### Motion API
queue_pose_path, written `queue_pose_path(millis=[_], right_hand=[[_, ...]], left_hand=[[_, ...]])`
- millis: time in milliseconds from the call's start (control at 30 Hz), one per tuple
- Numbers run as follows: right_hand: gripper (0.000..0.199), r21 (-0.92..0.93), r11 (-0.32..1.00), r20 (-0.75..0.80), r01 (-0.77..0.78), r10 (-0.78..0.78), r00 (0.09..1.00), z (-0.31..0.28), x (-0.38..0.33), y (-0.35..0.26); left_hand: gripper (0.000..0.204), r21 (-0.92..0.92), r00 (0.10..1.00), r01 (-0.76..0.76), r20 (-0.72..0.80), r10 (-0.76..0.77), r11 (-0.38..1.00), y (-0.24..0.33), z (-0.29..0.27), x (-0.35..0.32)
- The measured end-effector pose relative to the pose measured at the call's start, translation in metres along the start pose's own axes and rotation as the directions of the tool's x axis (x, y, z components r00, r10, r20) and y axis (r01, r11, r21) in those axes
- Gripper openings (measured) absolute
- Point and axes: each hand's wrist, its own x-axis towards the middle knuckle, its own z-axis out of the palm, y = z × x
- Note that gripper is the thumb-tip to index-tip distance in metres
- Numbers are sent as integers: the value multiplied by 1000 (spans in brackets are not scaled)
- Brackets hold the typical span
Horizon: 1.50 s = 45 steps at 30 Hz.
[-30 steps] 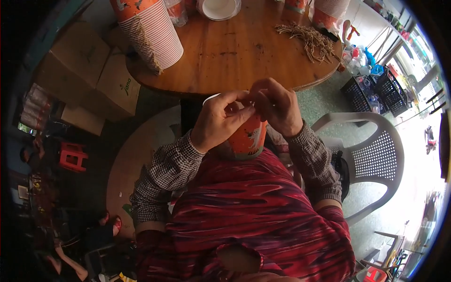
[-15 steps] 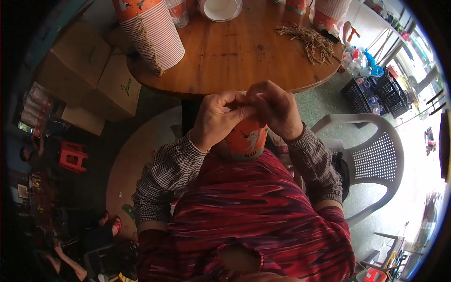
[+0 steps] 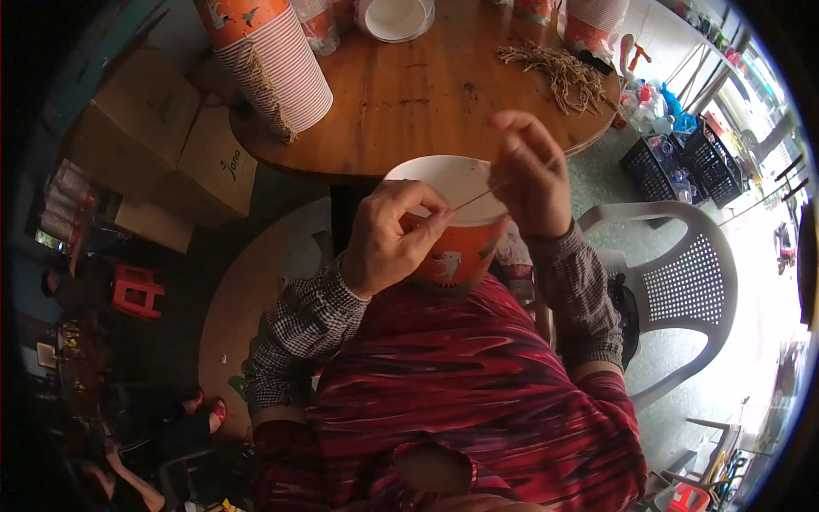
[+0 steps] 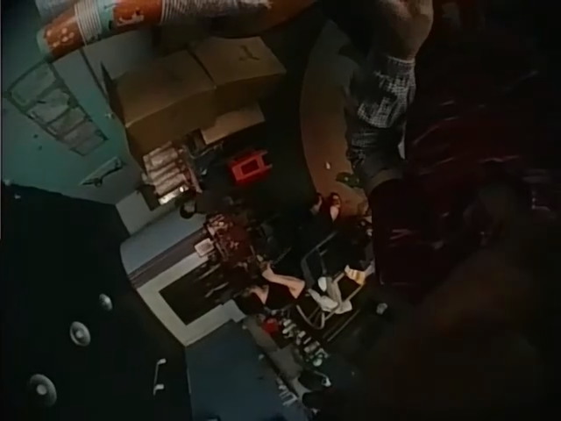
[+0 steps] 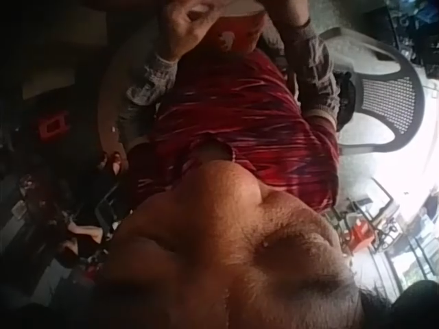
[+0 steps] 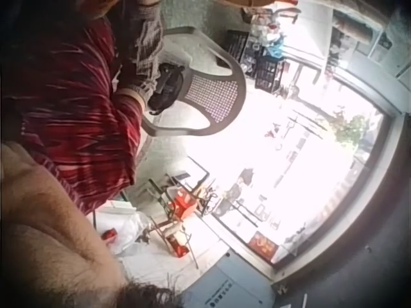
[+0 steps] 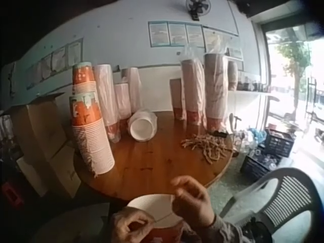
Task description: Attaching strings to paper buckets to create handles.
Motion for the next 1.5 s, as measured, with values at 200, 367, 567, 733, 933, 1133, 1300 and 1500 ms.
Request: queue_pose_path(millis=[200, 367, 567, 733, 933, 1133, 1300, 1500], right_hand=[[17, 549, 831, 142, -88, 11, 990, -35, 10, 8], [15, -605, 794, -123, -53, -27, 992, -49, 13, -5], [23, -678, 728, 339, 101, 188, 922, -30, 3, -12], [23, -666, 722, 545, 187, 301, 782, -21, 14, -16], [17, -767, 641, 463, 26, 525, 715, -18, 20, -14], [12, -663, 712, 323, -231, 550, 770, -15, 14, -13], [10, -589, 795, 401, -143, 441, 803, -16, 11, -6], [7, -663, 744, 411, 85, 266, 872, -7, 2, -13]], left_hand=[[8, 7, 1000, -3, -24, 3, 1000, -14, 1, -11], [6, -67, 998, 69, 9, -69, 995, -14, -3, -10], [9, -154, 991, 124, 66, -115, 980, -9, -2, -7], [13, -174, 985, 171, 60, -162, 970, -8, 0, -4], [14, -153, 991, 128, 51, -121, 980, -9, -1, -4], [17, -231, 985, 166, 89, -150, 959, -10, -5, -5], [15, -23, 984, 108, 144, -104, 994, -3, -5, -1], [6, -4, 997, 53, 64, -53, 999, -2, -3, -5]])
